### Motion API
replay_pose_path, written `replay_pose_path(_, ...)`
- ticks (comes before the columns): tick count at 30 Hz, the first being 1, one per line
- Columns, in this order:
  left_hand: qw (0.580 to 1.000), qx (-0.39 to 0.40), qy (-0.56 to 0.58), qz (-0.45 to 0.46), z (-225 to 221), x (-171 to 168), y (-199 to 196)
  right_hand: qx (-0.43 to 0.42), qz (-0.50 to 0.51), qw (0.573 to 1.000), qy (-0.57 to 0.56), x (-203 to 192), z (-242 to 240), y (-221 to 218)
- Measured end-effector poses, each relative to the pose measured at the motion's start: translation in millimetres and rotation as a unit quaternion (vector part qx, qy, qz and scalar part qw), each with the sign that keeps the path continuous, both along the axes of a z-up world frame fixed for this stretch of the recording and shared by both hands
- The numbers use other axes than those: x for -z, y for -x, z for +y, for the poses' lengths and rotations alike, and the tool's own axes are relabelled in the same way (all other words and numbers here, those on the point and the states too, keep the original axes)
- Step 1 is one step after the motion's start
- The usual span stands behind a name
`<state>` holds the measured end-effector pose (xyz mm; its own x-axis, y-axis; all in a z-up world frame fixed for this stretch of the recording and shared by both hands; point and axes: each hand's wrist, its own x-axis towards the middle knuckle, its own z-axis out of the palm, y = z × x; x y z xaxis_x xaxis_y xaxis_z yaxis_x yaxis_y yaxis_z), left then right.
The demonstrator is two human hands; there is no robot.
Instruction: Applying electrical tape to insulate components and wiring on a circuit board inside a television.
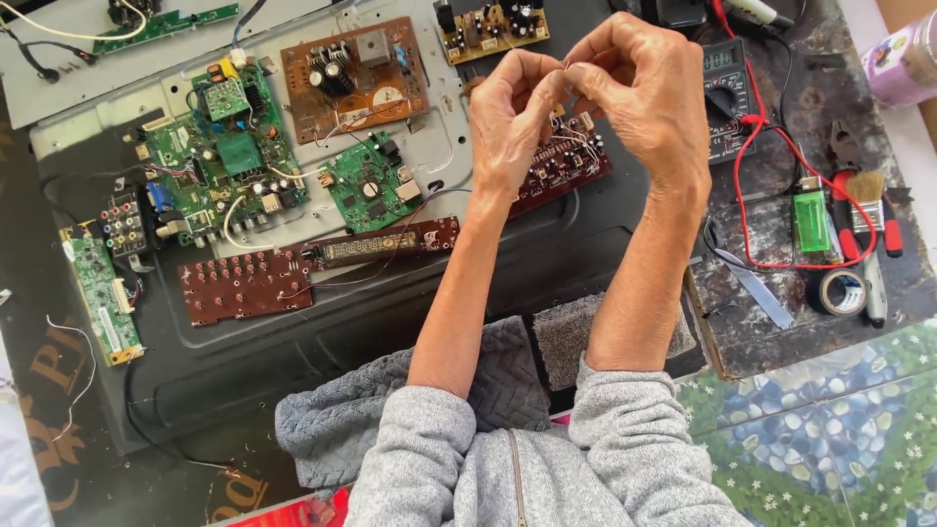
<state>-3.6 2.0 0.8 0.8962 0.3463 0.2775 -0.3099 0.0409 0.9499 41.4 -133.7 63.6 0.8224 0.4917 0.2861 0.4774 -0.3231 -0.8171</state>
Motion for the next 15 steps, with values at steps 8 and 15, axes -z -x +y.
replay_pose_path(8, 0.987, 0.035, 0.116, 0.102, 7.3, 14.4, 5.9, -0.014, 0.053, 0.997, -0.063, 8.7, 3.0, -1.7)
replay_pose_path(15, 0.984, 0.065, 0.143, 0.088, -1.4, 25.8, -15.6, 0.058, 0.027, 0.997, 0.044, 11.9, -8.1, -14.1)
